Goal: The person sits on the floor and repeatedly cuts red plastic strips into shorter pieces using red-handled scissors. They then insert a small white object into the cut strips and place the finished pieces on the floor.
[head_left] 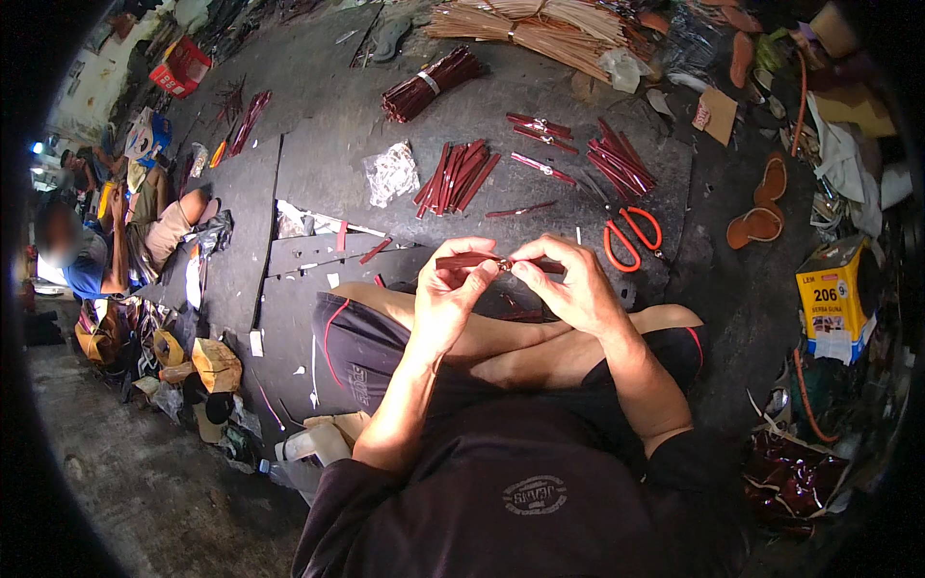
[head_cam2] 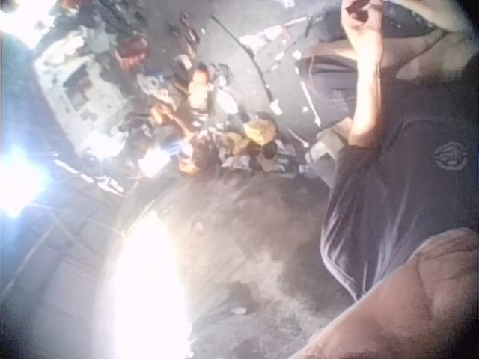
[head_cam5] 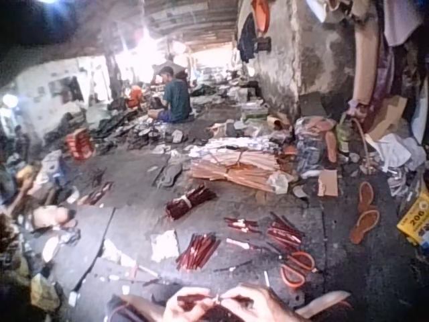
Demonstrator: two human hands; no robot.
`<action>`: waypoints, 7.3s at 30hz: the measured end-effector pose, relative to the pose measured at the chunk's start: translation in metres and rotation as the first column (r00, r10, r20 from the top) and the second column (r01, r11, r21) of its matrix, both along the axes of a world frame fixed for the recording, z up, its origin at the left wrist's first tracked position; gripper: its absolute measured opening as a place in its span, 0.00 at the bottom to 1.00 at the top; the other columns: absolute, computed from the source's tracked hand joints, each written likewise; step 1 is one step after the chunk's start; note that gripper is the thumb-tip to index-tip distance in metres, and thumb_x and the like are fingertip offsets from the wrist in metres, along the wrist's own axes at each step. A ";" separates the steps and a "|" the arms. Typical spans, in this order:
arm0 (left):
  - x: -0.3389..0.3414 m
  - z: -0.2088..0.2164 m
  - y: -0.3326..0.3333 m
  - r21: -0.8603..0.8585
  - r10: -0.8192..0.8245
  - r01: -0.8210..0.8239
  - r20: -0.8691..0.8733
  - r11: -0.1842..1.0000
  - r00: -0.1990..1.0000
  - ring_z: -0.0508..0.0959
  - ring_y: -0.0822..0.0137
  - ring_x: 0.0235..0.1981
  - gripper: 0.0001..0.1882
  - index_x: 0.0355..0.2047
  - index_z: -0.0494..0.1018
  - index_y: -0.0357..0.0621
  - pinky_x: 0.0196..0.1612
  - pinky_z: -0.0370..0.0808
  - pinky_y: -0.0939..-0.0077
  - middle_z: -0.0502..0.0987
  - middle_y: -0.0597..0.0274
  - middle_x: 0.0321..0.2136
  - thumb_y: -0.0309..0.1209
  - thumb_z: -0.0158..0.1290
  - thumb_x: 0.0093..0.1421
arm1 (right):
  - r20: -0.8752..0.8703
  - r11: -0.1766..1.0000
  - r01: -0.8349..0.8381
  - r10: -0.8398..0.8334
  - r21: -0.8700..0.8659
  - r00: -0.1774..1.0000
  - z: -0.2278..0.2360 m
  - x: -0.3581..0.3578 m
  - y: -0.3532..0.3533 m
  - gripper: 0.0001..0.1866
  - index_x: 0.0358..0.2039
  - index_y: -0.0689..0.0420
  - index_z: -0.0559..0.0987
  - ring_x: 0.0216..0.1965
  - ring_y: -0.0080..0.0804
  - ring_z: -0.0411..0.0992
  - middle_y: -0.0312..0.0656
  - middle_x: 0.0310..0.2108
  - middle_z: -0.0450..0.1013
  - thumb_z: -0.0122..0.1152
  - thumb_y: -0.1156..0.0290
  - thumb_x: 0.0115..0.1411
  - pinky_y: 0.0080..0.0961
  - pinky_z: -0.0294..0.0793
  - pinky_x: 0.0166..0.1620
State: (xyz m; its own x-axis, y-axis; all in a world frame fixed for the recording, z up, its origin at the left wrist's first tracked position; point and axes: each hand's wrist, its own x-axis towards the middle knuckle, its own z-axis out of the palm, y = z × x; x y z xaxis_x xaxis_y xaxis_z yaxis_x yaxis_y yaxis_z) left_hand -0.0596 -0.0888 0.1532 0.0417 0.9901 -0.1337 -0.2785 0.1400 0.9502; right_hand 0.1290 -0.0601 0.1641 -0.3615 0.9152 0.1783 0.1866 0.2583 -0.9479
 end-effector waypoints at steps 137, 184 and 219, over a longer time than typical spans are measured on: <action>-0.003 -0.191 0.114 0.019 0.091 -0.097 -0.552 0.995 0.829 0.75 0.73 0.30 0.07 0.36 0.76 0.42 0.37 0.72 0.76 0.78 0.65 0.28 0.24 0.56 0.55 | 0.402 0.588 0.744 -0.628 -0.317 0.667 -0.206 0.058 0.066 0.06 0.33 0.58 0.83 0.35 0.37 0.78 0.47 0.32 0.79 0.60 0.73 0.57 0.32 0.75 0.41; 0.003 -0.190 0.119 0.038 0.070 -0.059 -0.621 0.998 0.781 0.75 0.71 0.27 0.07 0.34 0.75 0.38 0.35 0.73 0.77 0.77 0.61 0.26 0.25 0.60 0.55 | 0.774 0.899 0.318 -0.426 0.303 0.468 -0.172 0.035 0.050 0.15 0.47 0.49 0.79 0.43 0.44 0.69 0.46 0.40 0.70 0.51 0.71 0.61 0.42 0.66 0.48; -0.004 -0.176 0.098 -0.008 0.068 -0.118 -0.778 0.993 0.624 0.80 0.58 0.28 0.10 0.30 0.76 0.39 0.37 0.75 0.67 0.80 0.54 0.26 0.33 0.60 0.54 | 0.954 0.713 0.701 -0.229 0.028 0.194 -0.114 0.102 0.062 0.26 0.49 0.61 0.72 0.50 0.50 0.72 0.54 0.48 0.72 0.67 0.66 0.51 0.41 0.73 0.52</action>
